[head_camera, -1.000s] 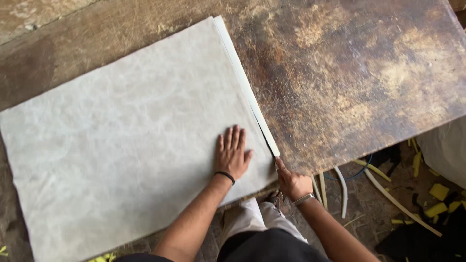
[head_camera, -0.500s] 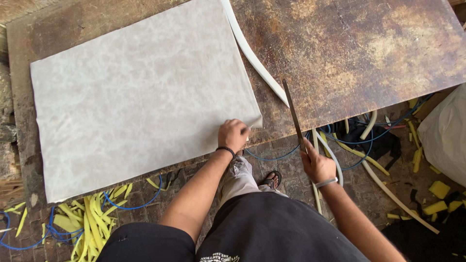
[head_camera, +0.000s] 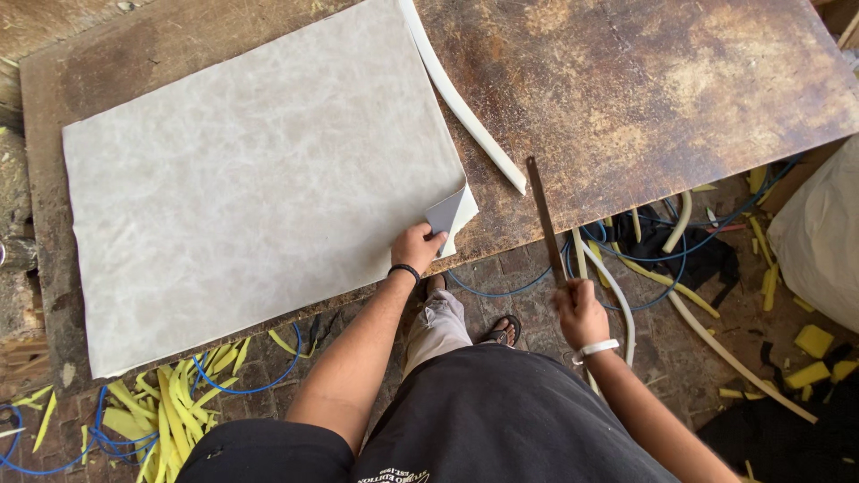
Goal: The person smooths a fabric sheet on a worktable, sprays adhesive onto the surface, and lays a second fabric layer over it. They then place a foam board on the table, cover it with fabric, and trim the excess fabric along the edges using a straight blade. The person handles fabric, foam board, and tools throughout the process.
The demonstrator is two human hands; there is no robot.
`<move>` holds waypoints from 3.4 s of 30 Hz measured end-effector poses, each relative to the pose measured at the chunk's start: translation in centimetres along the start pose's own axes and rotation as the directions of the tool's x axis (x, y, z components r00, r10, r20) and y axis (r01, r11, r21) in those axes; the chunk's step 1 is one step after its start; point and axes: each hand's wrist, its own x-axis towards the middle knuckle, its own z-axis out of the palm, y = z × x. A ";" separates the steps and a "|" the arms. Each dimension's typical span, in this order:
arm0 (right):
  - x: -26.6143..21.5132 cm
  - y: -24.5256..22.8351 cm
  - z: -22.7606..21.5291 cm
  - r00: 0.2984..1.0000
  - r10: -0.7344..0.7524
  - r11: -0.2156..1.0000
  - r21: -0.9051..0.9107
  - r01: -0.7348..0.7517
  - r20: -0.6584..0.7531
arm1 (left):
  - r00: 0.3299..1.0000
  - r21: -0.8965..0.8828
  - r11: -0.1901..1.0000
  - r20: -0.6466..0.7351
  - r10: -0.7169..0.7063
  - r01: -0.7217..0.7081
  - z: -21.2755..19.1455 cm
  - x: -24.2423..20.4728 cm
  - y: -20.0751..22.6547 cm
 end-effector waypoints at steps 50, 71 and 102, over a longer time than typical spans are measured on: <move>1.4 -3.1 1.6 0.756 0.641 0.560 0.593 -0.579 0.133 | 0.933 -0.291 0.946 -0.280 -0.226 0.142 -1.3 4.2 -8.2; 1.4 -7.3 -0.7 0.874 0.339 0.593 0.642 -0.486 0.349 | 0.913 -0.111 0.984 -0.369 -0.171 0.139 -3.6 -0.1 -4.5; -7.1 -12.8 11.0 0.999 -0.026 0.889 -0.455 0.042 0.042 | 0.805 0.389 0.705 0.295 0.515 -0.593 -2.2 2.0 -3.6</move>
